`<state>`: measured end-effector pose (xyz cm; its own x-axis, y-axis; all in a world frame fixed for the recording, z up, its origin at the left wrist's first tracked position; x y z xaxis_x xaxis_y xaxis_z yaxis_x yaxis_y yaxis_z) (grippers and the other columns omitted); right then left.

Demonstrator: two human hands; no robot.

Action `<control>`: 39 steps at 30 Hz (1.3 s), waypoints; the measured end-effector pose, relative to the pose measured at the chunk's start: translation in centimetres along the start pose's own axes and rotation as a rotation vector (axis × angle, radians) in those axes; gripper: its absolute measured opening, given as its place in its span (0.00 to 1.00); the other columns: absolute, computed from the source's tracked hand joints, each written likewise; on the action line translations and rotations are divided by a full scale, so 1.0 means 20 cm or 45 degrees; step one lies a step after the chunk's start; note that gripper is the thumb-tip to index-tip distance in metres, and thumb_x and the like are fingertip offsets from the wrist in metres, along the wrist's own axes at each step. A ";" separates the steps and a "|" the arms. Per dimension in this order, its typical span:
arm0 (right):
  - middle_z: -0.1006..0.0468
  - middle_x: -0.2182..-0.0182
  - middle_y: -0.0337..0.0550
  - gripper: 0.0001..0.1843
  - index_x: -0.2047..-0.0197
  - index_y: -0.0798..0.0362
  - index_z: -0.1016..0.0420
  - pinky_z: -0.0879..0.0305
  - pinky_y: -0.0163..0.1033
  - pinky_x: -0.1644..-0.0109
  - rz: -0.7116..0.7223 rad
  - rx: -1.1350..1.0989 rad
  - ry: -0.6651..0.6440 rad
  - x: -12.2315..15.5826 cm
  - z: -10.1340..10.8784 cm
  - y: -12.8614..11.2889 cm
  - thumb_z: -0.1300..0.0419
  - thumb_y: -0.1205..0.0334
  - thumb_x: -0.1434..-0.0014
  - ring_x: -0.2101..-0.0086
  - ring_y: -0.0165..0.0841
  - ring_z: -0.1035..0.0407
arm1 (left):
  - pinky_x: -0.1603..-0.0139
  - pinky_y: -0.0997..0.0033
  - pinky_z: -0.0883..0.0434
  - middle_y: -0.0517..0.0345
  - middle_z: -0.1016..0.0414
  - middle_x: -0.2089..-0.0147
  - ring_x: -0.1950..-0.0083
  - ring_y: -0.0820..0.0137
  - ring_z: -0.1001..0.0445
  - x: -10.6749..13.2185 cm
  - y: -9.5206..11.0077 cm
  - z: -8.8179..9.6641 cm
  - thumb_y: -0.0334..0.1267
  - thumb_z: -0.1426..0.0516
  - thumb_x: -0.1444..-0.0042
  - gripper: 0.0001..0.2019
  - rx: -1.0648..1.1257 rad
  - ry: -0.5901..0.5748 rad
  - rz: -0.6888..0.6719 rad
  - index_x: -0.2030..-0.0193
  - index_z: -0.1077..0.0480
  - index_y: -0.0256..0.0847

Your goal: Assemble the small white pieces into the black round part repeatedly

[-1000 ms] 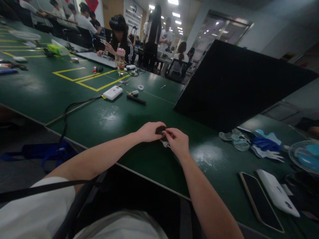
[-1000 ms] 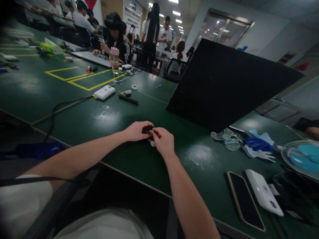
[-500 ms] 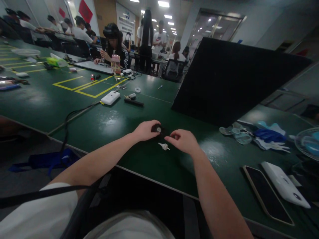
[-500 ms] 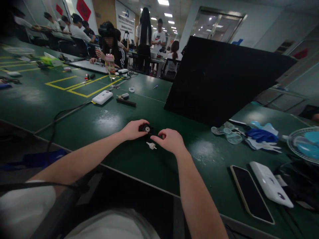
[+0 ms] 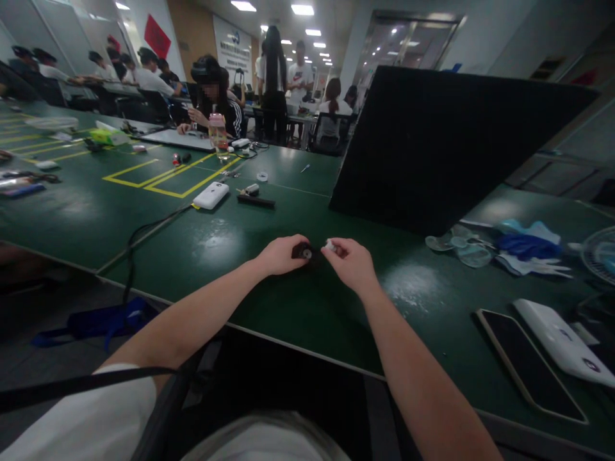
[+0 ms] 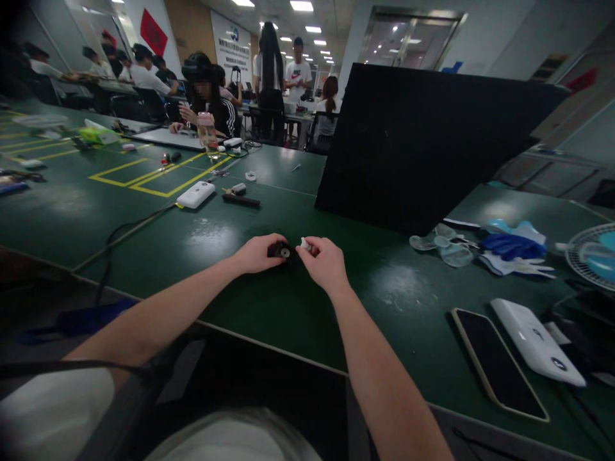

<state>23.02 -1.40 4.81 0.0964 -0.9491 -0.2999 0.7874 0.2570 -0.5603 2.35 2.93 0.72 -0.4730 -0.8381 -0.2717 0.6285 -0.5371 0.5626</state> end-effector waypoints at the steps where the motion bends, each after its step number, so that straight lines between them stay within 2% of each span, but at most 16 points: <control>1: 0.21 0.61 0.44 0.19 0.48 0.50 0.21 0.33 0.40 0.63 -0.013 -0.078 -0.010 0.00 -0.01 -0.01 0.40 0.48 0.36 0.66 0.35 0.29 | 0.52 0.60 0.25 0.56 0.20 0.51 0.54 0.62 0.21 0.00 0.01 0.00 0.45 0.36 0.46 0.24 -0.008 -0.013 -0.007 0.42 0.30 0.48; 3: 0.20 0.62 0.43 0.18 0.49 0.50 0.21 0.32 0.40 0.62 -0.019 -0.176 -0.081 0.01 -0.03 -0.02 0.41 0.49 0.35 0.66 0.34 0.28 | 0.54 0.61 0.25 0.56 0.20 0.52 0.54 0.62 0.21 0.01 0.02 0.00 0.45 0.37 0.46 0.23 -0.013 -0.026 -0.015 0.43 0.30 0.47; 8: 0.18 0.62 0.41 0.15 0.49 0.47 0.19 0.30 0.41 0.61 -0.035 -0.139 -0.233 0.02 -0.09 0.00 0.39 0.53 0.36 0.65 0.35 0.26 | 0.55 0.62 0.25 0.57 0.20 0.54 0.56 0.63 0.21 0.00 0.01 0.00 0.47 0.36 0.47 0.22 0.027 -0.007 -0.008 0.45 0.29 0.47; 15: 0.18 0.60 0.43 0.19 0.42 0.48 0.22 0.27 0.39 0.62 -0.160 -0.467 -0.465 0.01 -0.15 0.05 0.39 0.57 0.35 0.64 0.33 0.25 | 0.54 0.63 0.25 0.59 0.19 0.55 0.57 0.66 0.21 -0.01 -0.01 -0.02 0.45 0.35 0.47 0.21 0.100 0.008 0.002 0.46 0.28 0.47; 17: 0.18 0.60 0.43 0.22 0.40 0.48 0.24 0.28 0.39 0.62 -0.135 -0.451 -0.425 0.00 -0.15 0.06 0.37 0.56 0.36 0.64 0.33 0.25 | 0.53 0.63 0.25 0.58 0.19 0.55 0.56 0.65 0.21 -0.01 -0.02 -0.02 0.46 0.35 0.47 0.21 0.117 0.005 0.027 0.46 0.28 0.46; 20: 0.18 0.63 0.43 0.30 0.36 0.49 0.28 0.30 0.40 0.61 -0.042 -0.375 -0.275 -0.01 -0.14 0.07 0.33 0.54 0.41 0.66 0.33 0.26 | 0.53 0.63 0.25 0.57 0.19 0.55 0.56 0.65 0.21 -0.01 -0.02 -0.02 0.46 0.36 0.47 0.23 0.110 -0.016 0.056 0.45 0.28 0.46; 21: 0.18 0.64 0.42 0.29 0.37 0.49 0.27 0.30 0.40 0.61 -0.011 -0.357 -0.222 -0.01 -0.13 0.08 0.33 0.53 0.41 0.66 0.33 0.27 | 0.54 0.63 0.25 0.57 0.19 0.56 0.57 0.65 0.21 -0.01 -0.02 -0.02 0.47 0.36 0.47 0.23 0.107 -0.023 0.055 0.45 0.29 0.46; 23: 0.18 0.62 0.42 0.21 0.43 0.49 0.22 0.31 0.40 0.59 0.053 -0.337 -0.152 -0.01 -0.11 0.08 0.36 0.54 0.38 0.65 0.33 0.27 | 0.56 0.63 0.25 0.58 0.19 0.57 0.58 0.65 0.21 -0.01 -0.02 -0.01 0.47 0.36 0.47 0.23 0.096 -0.029 0.045 0.45 0.29 0.46; 26: 0.18 0.62 0.42 0.14 0.55 0.48 0.17 0.33 0.39 0.60 0.071 -0.232 -0.163 -0.01 -0.09 0.07 0.40 0.51 0.36 0.65 0.33 0.27 | 0.57 0.64 0.26 0.58 0.20 0.56 0.59 0.65 0.21 -0.01 -0.02 -0.01 0.47 0.36 0.46 0.23 0.061 -0.026 0.027 0.45 0.30 0.46; 29: 0.21 0.72 0.41 0.22 0.66 0.50 0.19 0.38 0.38 0.68 -0.047 -0.029 -0.232 -0.01 -0.09 0.06 0.42 0.42 0.36 0.72 0.32 0.30 | 0.57 0.64 0.26 0.57 0.20 0.53 0.57 0.65 0.21 -0.01 -0.01 -0.01 0.47 0.36 0.46 0.23 0.035 -0.035 0.011 0.44 0.31 0.47; 32: 0.26 0.78 0.41 0.33 0.76 0.52 0.25 0.43 0.38 0.72 -0.129 0.071 -0.252 0.00 -0.09 0.06 0.47 0.32 0.37 0.77 0.31 0.34 | 0.58 0.64 0.26 0.57 0.21 0.53 0.57 0.65 0.22 -0.01 -0.01 -0.01 0.46 0.36 0.45 0.23 0.024 -0.048 0.029 0.44 0.31 0.47; 36: 0.27 0.78 0.44 0.42 0.77 0.52 0.28 0.41 0.38 0.72 -0.251 0.017 -0.194 -0.02 -0.06 0.10 0.62 0.27 0.35 0.77 0.31 0.34 | 0.56 0.63 0.26 0.57 0.21 0.52 0.56 0.65 0.22 -0.01 -0.01 -0.01 0.46 0.37 0.45 0.23 0.030 -0.058 0.038 0.43 0.32 0.47; 39: 0.25 0.76 0.47 0.43 0.76 0.52 0.27 0.38 0.40 0.71 -0.406 0.058 -0.275 -0.04 -0.06 0.16 0.64 0.28 0.34 0.76 0.33 0.32 | 0.55 0.61 0.26 0.55 0.22 0.51 0.55 0.63 0.23 -0.02 0.00 0.00 0.46 0.37 0.45 0.23 0.017 -0.048 0.036 0.43 0.31 0.46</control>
Point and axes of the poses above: each hand's wrist, its own x-axis away from the middle knuckle, its own z-axis out of the back of the hand, y = z × x, the point moved 3 cm from there along -x, towards the middle knuckle
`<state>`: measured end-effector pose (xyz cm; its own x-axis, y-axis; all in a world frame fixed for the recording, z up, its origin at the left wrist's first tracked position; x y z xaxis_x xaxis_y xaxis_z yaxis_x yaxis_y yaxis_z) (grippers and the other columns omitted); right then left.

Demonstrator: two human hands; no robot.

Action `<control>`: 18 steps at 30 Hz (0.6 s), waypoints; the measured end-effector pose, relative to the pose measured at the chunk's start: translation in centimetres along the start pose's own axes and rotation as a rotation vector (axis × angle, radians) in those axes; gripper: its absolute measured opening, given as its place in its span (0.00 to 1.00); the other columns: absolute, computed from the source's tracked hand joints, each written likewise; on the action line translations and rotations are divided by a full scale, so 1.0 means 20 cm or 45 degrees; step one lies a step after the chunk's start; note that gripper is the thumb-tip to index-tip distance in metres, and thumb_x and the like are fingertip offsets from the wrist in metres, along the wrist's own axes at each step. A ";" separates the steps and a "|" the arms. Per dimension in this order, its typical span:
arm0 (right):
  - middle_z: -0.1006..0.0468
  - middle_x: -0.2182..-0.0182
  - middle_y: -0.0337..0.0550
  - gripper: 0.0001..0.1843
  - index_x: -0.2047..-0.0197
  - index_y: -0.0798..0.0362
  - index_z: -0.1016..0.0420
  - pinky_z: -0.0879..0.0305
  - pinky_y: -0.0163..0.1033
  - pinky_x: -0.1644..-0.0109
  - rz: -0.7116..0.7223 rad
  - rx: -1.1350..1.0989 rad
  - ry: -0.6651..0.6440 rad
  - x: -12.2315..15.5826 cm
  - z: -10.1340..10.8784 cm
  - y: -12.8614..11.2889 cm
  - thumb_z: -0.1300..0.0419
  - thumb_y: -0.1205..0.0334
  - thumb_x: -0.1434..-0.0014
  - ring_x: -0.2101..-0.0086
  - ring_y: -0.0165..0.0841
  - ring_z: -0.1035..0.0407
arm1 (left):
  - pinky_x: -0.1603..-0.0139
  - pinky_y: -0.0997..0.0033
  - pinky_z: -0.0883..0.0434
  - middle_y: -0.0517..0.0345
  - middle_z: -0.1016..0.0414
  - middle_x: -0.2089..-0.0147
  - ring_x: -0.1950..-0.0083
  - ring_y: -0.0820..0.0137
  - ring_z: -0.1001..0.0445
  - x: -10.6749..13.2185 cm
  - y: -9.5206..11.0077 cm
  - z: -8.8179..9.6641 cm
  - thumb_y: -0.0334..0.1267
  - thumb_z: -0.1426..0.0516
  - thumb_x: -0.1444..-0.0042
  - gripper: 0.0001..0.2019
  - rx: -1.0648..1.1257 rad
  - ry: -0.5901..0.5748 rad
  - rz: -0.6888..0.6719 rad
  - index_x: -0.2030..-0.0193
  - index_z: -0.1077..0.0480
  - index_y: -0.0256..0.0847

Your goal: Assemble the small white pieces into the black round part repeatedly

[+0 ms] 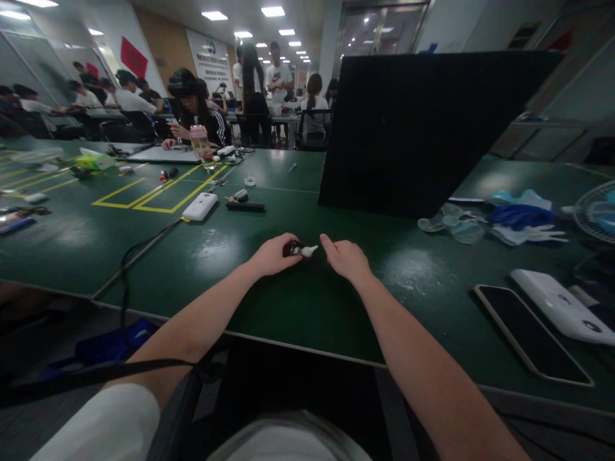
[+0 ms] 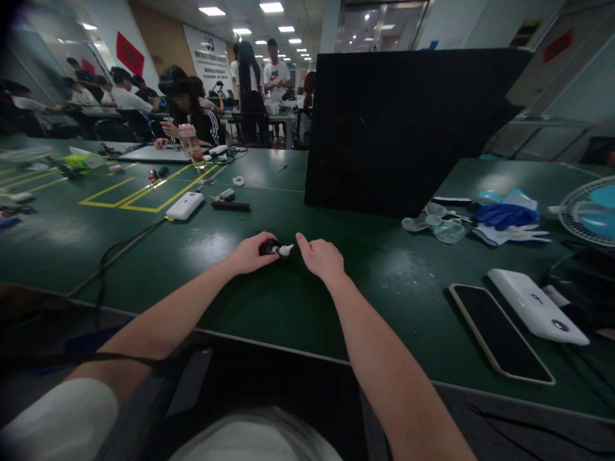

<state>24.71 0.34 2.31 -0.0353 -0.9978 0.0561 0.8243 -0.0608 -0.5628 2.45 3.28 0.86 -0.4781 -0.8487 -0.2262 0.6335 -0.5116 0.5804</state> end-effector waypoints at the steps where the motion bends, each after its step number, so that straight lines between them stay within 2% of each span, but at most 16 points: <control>1: 0.24 0.76 0.47 0.41 0.76 0.52 0.27 0.38 0.40 0.71 -0.035 0.035 -0.032 -0.01 -0.01 0.02 0.63 0.30 0.33 0.76 0.34 0.31 | 0.54 0.60 0.26 0.54 0.22 0.50 0.54 0.62 0.23 0.00 0.00 0.00 0.47 0.37 0.44 0.22 -0.011 0.004 -0.008 0.44 0.31 0.45; 5: 0.22 0.73 0.47 0.32 0.72 0.51 0.24 0.36 0.40 0.72 -0.067 0.110 -0.103 -0.05 -0.05 0.06 0.53 0.37 0.32 0.75 0.35 0.30 | 0.49 0.57 0.26 0.51 0.24 0.49 0.50 0.60 0.24 -0.01 0.01 0.00 0.47 0.37 0.45 0.21 -0.055 0.027 -0.013 0.46 0.29 0.43; 8: 0.21 0.72 0.45 0.24 0.68 0.50 0.23 0.34 0.39 0.72 -0.042 0.163 -0.157 -0.05 -0.07 0.06 0.46 0.39 0.35 0.73 0.35 0.28 | 0.48 0.56 0.26 0.49 0.24 0.48 0.49 0.59 0.24 -0.01 -0.02 0.01 0.46 0.36 0.46 0.23 -0.023 0.114 0.085 0.45 0.32 0.43; 10: 0.21 0.71 0.46 0.23 0.67 0.50 0.22 0.34 0.40 0.71 -0.032 0.218 -0.174 -0.05 -0.07 0.05 0.44 0.39 0.36 0.72 0.36 0.27 | 0.48 0.56 0.26 0.49 0.24 0.47 0.49 0.59 0.24 -0.01 -0.05 0.04 0.44 0.36 0.46 0.25 -0.003 0.181 0.147 0.42 0.34 0.43; 14: 0.20 0.68 0.46 0.24 0.65 0.51 0.21 0.33 0.41 0.70 -0.021 0.263 -0.195 -0.03 -0.05 0.03 0.45 0.39 0.36 0.71 0.36 0.27 | 0.47 0.55 0.27 0.49 0.26 0.46 0.48 0.58 0.25 0.02 -0.13 0.15 0.39 0.36 0.47 0.26 -0.149 0.278 0.174 0.42 0.35 0.45; 18: 0.20 0.67 0.45 0.23 0.64 0.51 0.22 0.32 0.40 0.70 0.010 0.238 -0.213 -0.01 -0.04 0.02 0.44 0.40 0.36 0.71 0.35 0.27 | 0.40 0.49 0.32 0.46 0.31 0.41 0.40 0.50 0.32 0.09 -0.21 0.31 0.33 0.37 0.49 0.25 -0.465 0.326 0.145 0.43 0.31 0.46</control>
Point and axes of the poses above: each hand's wrist, its own x-axis away from the middle knuckle, its own z-axis out of the back of the hand, y = z × x, the point moved 3 cm from there along -x, towards the middle knuckle
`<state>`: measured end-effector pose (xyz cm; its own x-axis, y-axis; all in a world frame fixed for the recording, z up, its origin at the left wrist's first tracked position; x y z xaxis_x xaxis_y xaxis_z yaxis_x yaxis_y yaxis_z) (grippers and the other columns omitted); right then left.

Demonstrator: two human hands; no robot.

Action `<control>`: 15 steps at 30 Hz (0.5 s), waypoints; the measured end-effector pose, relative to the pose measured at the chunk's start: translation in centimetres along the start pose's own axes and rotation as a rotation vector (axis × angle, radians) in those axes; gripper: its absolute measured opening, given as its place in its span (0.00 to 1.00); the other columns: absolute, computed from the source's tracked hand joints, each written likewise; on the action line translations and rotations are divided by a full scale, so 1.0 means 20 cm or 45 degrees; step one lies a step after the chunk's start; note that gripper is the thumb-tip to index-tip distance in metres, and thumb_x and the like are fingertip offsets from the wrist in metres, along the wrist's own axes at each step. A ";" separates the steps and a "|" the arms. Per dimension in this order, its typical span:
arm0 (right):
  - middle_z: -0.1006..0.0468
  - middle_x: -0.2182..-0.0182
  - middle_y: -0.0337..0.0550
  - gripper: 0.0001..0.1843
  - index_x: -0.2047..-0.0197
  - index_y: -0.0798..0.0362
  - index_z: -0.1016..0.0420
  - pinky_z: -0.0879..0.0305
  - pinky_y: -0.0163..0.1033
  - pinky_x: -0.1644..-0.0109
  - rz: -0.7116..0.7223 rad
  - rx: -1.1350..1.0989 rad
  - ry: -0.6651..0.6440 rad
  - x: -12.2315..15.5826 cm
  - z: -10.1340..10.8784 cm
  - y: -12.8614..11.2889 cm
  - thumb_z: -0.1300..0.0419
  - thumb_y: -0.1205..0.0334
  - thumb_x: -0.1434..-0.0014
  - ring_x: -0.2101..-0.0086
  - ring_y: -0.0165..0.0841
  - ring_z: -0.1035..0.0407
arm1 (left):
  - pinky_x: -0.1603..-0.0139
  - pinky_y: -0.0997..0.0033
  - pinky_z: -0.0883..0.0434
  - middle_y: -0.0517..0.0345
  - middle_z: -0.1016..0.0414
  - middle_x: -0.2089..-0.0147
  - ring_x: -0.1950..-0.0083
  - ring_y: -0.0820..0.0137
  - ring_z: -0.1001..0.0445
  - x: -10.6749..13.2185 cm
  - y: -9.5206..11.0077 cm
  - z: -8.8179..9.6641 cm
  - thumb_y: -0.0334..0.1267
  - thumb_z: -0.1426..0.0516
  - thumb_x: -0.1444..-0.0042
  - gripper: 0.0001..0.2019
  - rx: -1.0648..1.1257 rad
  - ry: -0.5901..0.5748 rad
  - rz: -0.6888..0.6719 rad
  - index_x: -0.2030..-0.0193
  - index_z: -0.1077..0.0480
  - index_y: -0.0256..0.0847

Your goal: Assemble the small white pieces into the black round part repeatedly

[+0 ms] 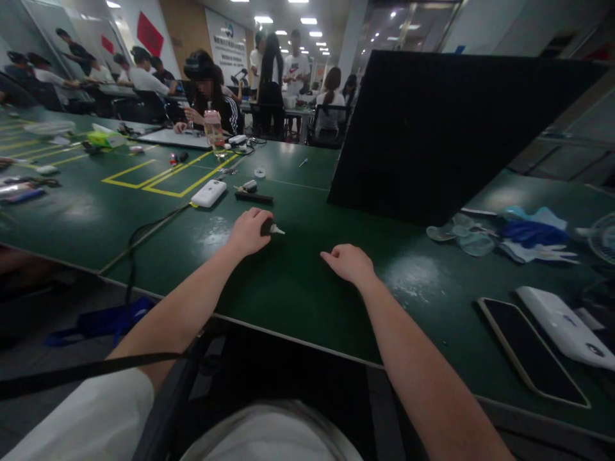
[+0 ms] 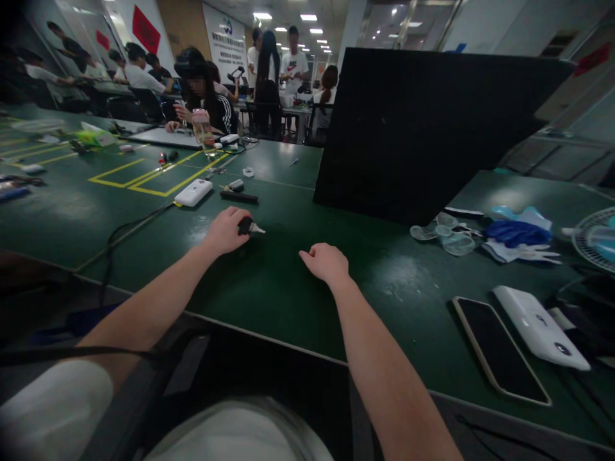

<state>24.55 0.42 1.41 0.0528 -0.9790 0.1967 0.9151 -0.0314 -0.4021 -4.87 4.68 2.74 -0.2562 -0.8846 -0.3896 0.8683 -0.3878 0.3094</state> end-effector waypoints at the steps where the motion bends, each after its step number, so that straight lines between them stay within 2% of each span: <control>1: 0.20 0.67 0.45 0.22 0.64 0.51 0.22 0.32 0.40 0.70 0.011 -0.011 -0.008 0.00 0.00 0.00 0.44 0.40 0.36 0.71 0.35 0.27 | 0.38 0.46 0.35 0.46 0.32 0.40 0.38 0.48 0.34 0.01 -0.03 0.02 0.32 0.38 0.49 0.25 -0.078 0.002 -0.018 0.43 0.30 0.47; 4: 0.20 0.68 0.45 0.22 0.64 0.51 0.22 0.31 0.41 0.69 0.028 -0.038 -0.020 0.00 -0.01 0.00 0.43 0.41 0.36 0.71 0.35 0.27 | 0.35 0.41 0.39 0.47 0.33 0.38 0.35 0.45 0.38 0.03 -0.10 0.07 0.29 0.41 0.47 0.24 -0.222 0.031 -0.040 0.43 0.28 0.49; 6: 0.20 0.69 0.44 0.21 0.64 0.50 0.22 0.30 0.41 0.69 0.031 -0.038 -0.016 0.01 0.00 0.00 0.43 0.41 0.36 0.71 0.35 0.27 | 0.35 0.41 0.39 0.47 0.34 0.37 0.35 0.46 0.38 0.03 -0.15 0.07 0.29 0.41 0.47 0.23 -0.225 0.098 0.025 0.44 0.28 0.49; 11: 0.21 0.69 0.44 0.20 0.65 0.50 0.23 0.30 0.42 0.68 0.038 -0.048 -0.023 0.01 0.00 0.00 0.43 0.42 0.36 0.71 0.35 0.27 | 0.36 0.50 0.32 0.46 0.33 0.39 0.38 0.52 0.32 0.00 -0.33 0.04 0.33 0.39 0.49 0.26 0.010 0.317 0.426 0.41 0.32 0.45; 15: 0.21 0.69 0.44 0.21 0.64 0.50 0.23 0.30 0.42 0.68 0.065 -0.062 -0.006 0.00 -0.01 0.02 0.43 0.41 0.36 0.71 0.35 0.27 | 0.36 0.54 0.32 0.46 0.29 0.41 0.39 0.56 0.30 -0.03 -0.45 0.00 0.40 0.39 0.45 0.26 0.192 0.431 0.627 0.40 0.35 0.41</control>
Point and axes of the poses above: each hand's wrist, its own x-axis away from the middle knuckle, its own z-axis out of the back of the hand, y = z × x, the point moved 3 cm from there along -x, towards the middle knuckle
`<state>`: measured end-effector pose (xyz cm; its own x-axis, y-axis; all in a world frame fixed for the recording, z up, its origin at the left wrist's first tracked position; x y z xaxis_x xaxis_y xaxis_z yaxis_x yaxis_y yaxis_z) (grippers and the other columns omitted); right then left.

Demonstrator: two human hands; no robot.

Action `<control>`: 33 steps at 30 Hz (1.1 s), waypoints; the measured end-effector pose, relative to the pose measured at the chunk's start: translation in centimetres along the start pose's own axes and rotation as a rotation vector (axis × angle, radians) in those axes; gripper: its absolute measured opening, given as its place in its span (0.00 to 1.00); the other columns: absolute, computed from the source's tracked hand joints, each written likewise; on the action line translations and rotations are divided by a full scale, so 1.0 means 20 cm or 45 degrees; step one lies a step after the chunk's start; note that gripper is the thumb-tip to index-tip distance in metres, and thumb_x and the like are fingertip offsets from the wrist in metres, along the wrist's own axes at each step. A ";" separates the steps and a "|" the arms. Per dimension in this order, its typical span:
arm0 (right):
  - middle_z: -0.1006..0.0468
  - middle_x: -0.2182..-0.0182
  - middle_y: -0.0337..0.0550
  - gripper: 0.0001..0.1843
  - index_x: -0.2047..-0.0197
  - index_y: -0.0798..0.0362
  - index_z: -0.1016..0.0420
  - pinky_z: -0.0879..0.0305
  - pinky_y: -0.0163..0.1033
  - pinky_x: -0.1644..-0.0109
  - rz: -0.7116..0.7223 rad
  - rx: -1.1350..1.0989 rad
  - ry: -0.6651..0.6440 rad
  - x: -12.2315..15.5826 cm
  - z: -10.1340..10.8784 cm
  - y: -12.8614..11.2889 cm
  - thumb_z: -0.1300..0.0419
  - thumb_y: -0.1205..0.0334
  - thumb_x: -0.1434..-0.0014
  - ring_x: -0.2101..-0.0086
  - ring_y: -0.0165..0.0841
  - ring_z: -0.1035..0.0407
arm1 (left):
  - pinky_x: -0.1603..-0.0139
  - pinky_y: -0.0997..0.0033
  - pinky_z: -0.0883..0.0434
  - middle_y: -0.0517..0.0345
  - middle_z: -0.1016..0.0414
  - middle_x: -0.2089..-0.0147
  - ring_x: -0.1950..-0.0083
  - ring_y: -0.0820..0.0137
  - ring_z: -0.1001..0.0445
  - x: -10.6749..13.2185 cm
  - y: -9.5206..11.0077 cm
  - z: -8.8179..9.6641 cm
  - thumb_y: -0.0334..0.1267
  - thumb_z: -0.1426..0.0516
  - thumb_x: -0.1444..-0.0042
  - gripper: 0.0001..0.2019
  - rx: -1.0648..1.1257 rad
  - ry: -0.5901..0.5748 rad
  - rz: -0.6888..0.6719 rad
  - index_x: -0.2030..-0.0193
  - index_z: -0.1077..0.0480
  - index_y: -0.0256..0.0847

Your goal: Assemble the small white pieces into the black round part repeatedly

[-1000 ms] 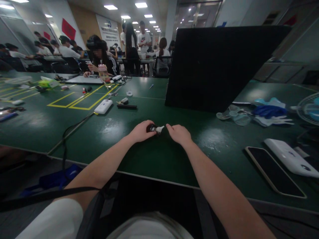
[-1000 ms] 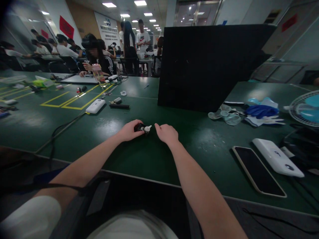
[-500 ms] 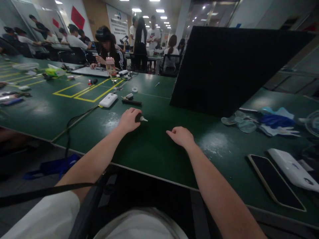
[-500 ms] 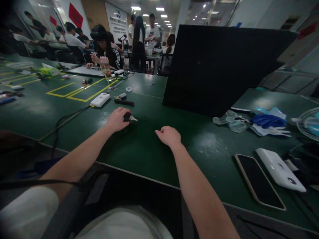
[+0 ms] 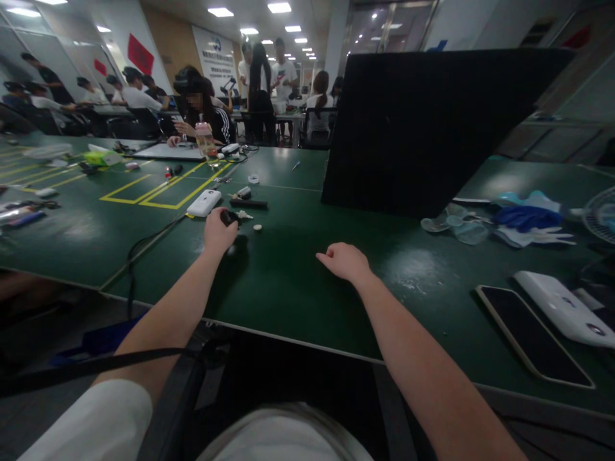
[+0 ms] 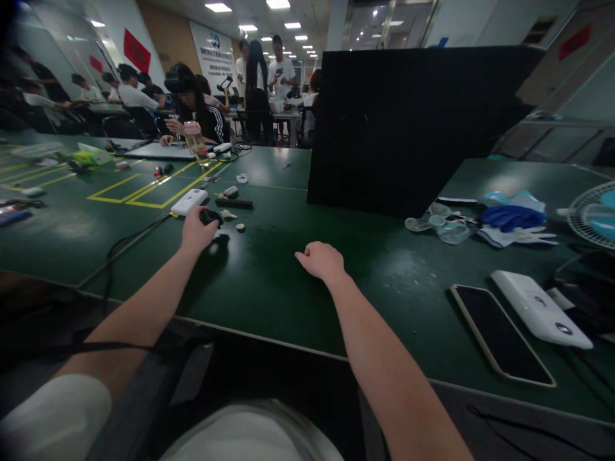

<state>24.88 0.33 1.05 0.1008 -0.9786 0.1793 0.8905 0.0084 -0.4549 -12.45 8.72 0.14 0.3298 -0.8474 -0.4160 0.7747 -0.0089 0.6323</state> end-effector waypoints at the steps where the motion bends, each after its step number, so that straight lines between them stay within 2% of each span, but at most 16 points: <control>1: 0.21 0.70 0.44 0.21 0.64 0.50 0.23 0.30 0.42 0.68 0.002 -0.002 0.000 0.00 0.00 0.00 0.43 0.41 0.37 0.71 0.35 0.27 | 0.36 0.54 0.32 0.46 0.29 0.41 0.39 0.56 0.30 -0.01 -0.01 -0.01 0.42 0.39 0.44 0.26 0.037 0.023 0.042 0.39 0.36 0.41; 3: 0.21 0.70 0.44 0.21 0.65 0.50 0.23 0.30 0.42 0.68 0.005 -0.006 -0.001 0.00 0.00 0.01 0.43 0.41 0.37 0.72 0.35 0.27 | 0.37 0.55 0.32 0.45 0.29 0.41 0.40 0.57 0.29 -0.01 -0.03 -0.03 0.44 0.41 0.41 0.26 0.101 0.065 0.095 0.38 0.37 0.41; 5: 0.21 0.70 0.44 0.21 0.65 0.50 0.23 0.30 0.42 0.68 0.013 -0.012 0.001 0.00 0.00 0.00 0.43 0.41 0.37 0.72 0.35 0.27 | 0.36 0.56 0.32 0.45 0.29 0.40 0.40 0.58 0.29 -0.01 -0.01 -0.06 0.45 0.41 0.40 0.26 0.129 0.059 0.066 0.37 0.38 0.40; 8: 0.21 0.70 0.44 0.20 0.66 0.50 0.23 0.30 0.42 0.68 0.015 -0.021 0.012 0.01 0.01 -0.01 0.42 0.42 0.37 0.72 0.35 0.27 | 0.35 0.57 0.33 0.44 0.29 0.39 0.38 0.58 0.30 -0.04 0.07 -0.12 0.44 0.41 0.40 0.26 0.090 -0.009 -0.091 0.37 0.37 0.39; 11: 0.21 0.70 0.44 0.19 0.66 0.50 0.23 0.30 0.42 0.69 0.011 -0.037 0.023 0.02 0.02 -0.01 0.42 0.43 0.37 0.72 0.35 0.27 | 0.34 0.57 0.35 0.42 0.30 0.38 0.36 0.57 0.32 -0.12 0.19 -0.19 0.45 0.42 0.39 0.26 0.041 -0.062 -0.204 0.37 0.36 0.38; 15: 0.21 0.71 0.44 0.19 0.67 0.49 0.23 0.30 0.42 0.69 0.039 -0.051 0.043 0.00 0.01 0.02 0.42 0.42 0.38 0.72 0.35 0.27 | 0.37 0.56 0.32 0.41 0.27 0.41 0.39 0.57 0.28 -0.21 0.33 -0.33 0.48 0.44 0.37 0.24 0.076 -0.223 -0.197 0.39 0.35 0.37; 19: 0.21 0.72 0.44 0.19 0.68 0.49 0.23 0.29 0.43 0.70 0.032 -0.051 0.046 -0.04 -0.02 0.04 0.41 0.42 0.38 0.73 0.36 0.27 | 0.39 0.58 0.31 0.42 0.25 0.41 0.41 0.58 0.26 -0.17 0.43 -0.47 0.49 0.44 0.37 0.24 0.078 -0.419 -0.284 0.39 0.35 0.38; 23: 0.22 0.72 0.45 0.21 0.69 0.49 0.24 0.31 0.43 0.71 -0.006 -0.120 0.068 -0.06 -0.01 0.04 0.41 0.41 0.37 0.74 0.36 0.28 | 0.37 0.53 0.33 0.36 0.28 0.39 0.38 0.54 0.28 -0.05 0.52 -0.54 0.49 0.44 0.36 0.25 -0.058 -0.458 -0.432 0.39 0.35 0.35; 26: 0.23 0.74 0.46 0.27 0.71 0.50 0.25 0.33 0.42 0.72 -0.080 -0.229 0.293 -0.03 0.07 0.05 0.48 0.38 0.34 0.76 0.35 0.30 | 0.37 0.51 0.32 0.36 0.29 0.39 0.38 0.54 0.28 0.10 0.62 -0.55 0.49 0.45 0.35 0.24 -0.055 -0.519 -0.483 0.38 0.35 0.35; 28: 0.23 0.75 0.47 0.33 0.72 0.51 0.26 0.35 0.41 0.72 -0.123 -0.299 0.536 -0.01 0.15 0.06 0.55 0.34 0.32 0.77 0.35 0.32 | 0.37 0.52 0.31 0.37 0.29 0.40 0.39 0.56 0.28 0.26 0.73 -0.54 0.48 0.45 0.35 0.23 0.010 -0.617 -0.571 0.39 0.35 0.36; 30: 0.23 0.75 0.49 0.37 0.73 0.51 0.27 0.37 0.40 0.70 -0.156 -0.338 0.749 0.02 0.23 0.10 0.60 0.32 0.32 0.76 0.35 0.32 | 0.36 0.52 0.31 0.40 0.29 0.38 0.38 0.57 0.28 0.46 0.85 -0.53 0.49 0.44 0.35 0.24 0.102 -0.730 -0.755 0.37 0.36 0.38; 33: 0.22 0.74 0.51 0.40 0.75 0.51 0.26 0.39 0.41 0.67 -0.236 -0.366 0.907 0.03 0.30 0.18 0.63 0.31 0.32 0.73 0.38 0.30 | 0.32 0.50 0.33 0.43 0.29 0.37 0.36 0.56 0.30 0.76 1.01 -0.50 0.54 0.44 0.37 0.28 0.213 -0.879 -1.065 0.36 0.37 0.41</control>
<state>30.75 0.92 4.74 -0.4328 -0.8557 -0.2835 0.7056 -0.1259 -0.6973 13.60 1.07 0.08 -0.6795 -0.6540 -0.3325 0.5124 -0.7474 0.4230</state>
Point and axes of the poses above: each hand's wrist, its own x-axis away from the middle knuckle, its own z-axis out of the back of the hand, y = z × x, the point moved 3 cm from there along -x, towards the middle knuckle
